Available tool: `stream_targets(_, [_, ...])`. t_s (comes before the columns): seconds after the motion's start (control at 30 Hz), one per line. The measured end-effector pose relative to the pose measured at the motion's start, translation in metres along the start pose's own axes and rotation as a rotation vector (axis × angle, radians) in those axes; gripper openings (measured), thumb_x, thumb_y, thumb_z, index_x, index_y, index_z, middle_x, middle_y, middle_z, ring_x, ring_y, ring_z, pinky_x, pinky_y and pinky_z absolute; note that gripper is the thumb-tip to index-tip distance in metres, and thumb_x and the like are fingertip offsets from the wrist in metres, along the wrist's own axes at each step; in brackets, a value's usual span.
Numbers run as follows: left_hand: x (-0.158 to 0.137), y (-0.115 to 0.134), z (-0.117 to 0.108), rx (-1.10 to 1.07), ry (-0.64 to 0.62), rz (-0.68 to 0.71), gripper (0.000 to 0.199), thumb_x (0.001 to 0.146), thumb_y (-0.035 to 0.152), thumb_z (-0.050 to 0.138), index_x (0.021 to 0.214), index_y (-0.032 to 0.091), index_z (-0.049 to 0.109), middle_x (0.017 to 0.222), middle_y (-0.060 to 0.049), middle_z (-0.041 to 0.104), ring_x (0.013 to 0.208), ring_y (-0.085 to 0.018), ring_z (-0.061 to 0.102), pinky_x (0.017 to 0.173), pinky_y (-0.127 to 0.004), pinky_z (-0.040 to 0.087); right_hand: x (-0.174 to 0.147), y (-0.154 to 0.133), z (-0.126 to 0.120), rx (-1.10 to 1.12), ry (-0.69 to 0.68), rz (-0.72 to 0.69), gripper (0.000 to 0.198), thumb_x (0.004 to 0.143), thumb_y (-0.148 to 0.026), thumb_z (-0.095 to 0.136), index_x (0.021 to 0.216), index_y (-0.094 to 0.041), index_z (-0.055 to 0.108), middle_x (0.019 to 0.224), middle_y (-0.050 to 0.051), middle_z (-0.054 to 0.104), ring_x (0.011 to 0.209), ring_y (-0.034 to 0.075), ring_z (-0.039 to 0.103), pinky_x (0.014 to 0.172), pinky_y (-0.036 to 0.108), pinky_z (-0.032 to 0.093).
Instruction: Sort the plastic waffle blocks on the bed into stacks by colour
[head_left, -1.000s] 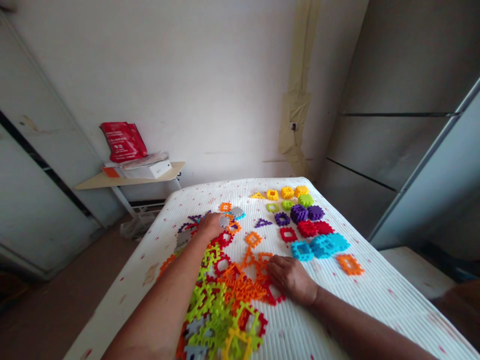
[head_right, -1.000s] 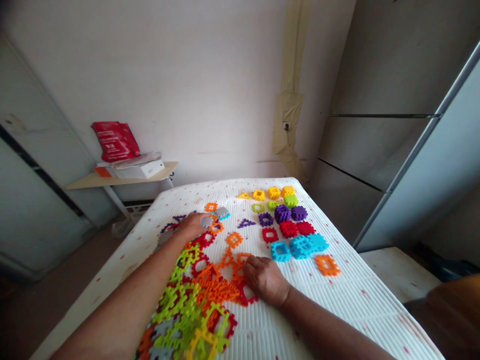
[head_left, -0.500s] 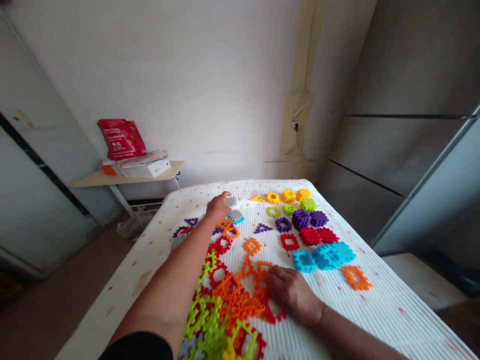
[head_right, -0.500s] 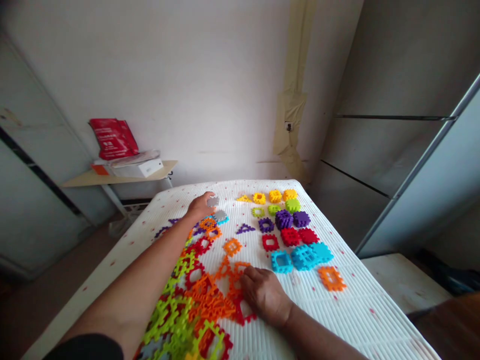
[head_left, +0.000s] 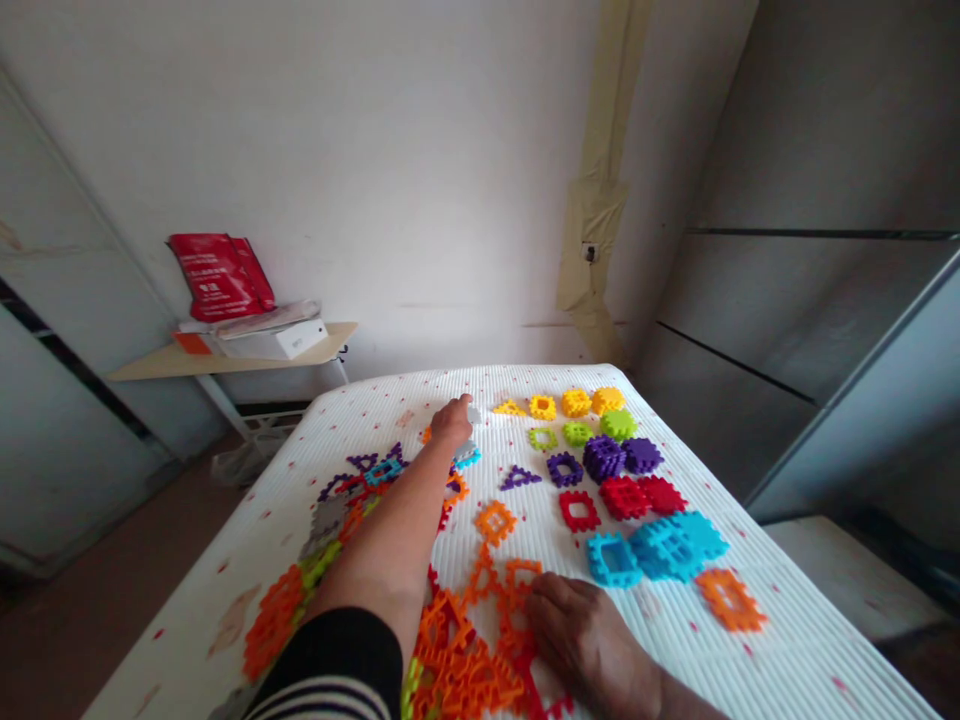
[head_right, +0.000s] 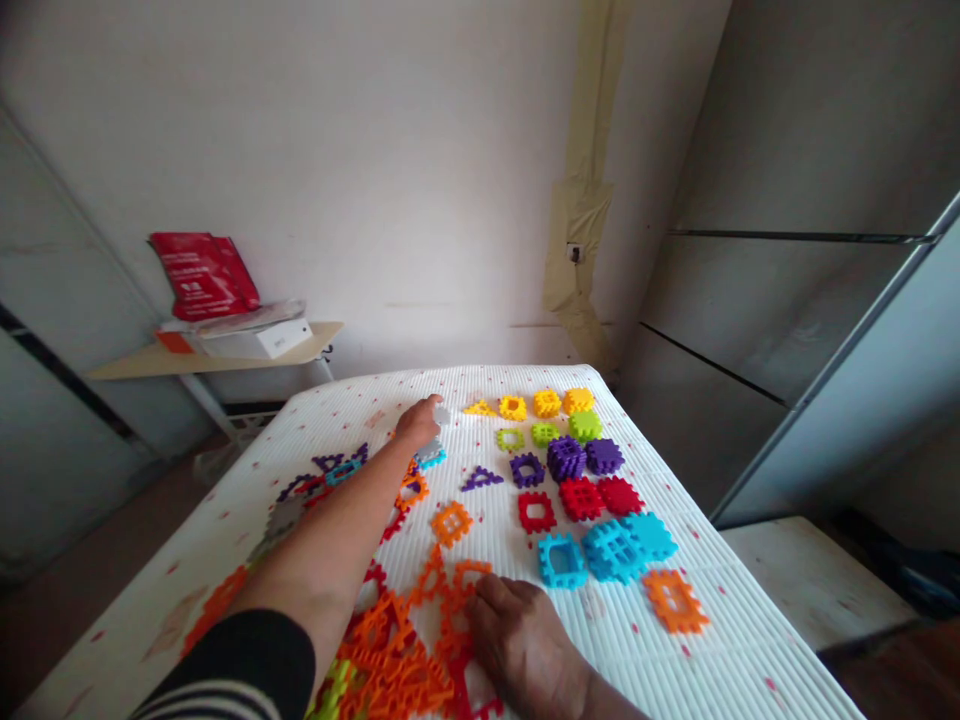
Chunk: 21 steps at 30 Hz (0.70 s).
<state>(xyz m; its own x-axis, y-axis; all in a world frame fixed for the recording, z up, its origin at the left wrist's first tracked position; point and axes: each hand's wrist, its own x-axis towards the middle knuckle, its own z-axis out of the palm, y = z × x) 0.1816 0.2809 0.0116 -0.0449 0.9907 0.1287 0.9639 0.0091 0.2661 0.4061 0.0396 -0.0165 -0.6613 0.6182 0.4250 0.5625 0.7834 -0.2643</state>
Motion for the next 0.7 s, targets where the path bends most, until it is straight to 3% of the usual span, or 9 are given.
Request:
stream_targets(0.57, [-0.013, -0.03, 0.001, 0.017, -0.038, 0.06, 0.036, 0.086, 0.034, 0.055, 0.119, 0.018, 0.052, 0.12, -0.009, 0.055, 0.103, -0.022, 0.057, 0.085, -0.043, 0.049, 0.0, 0.0, 0.0, 0.032, -0.056, 0.033, 0.021, 0.094, -0.016, 0.036, 0.077, -0.018, 0.049, 0.079, 0.003, 0.054, 0.063, 0.012, 0.047, 0.058, 0.025, 0.036])
stream_targets(0.7, [-0.025, -0.034, -0.001, 0.02, -0.038, 0.063, 0.046, 0.077, 0.03, 0.065, 0.119, 0.017, 0.052, 0.121, -0.01, 0.054, 0.106, -0.022, 0.056, 0.091, -0.038, 0.045, -0.001, 0.001, 0.001, 0.032, -0.039, 0.031, 0.022, 0.095, -0.018, 0.036, 0.076, -0.018, 0.048, 0.078, 0.003, 0.054, 0.062, 0.012, 0.046, 0.057, 0.025, 0.036])
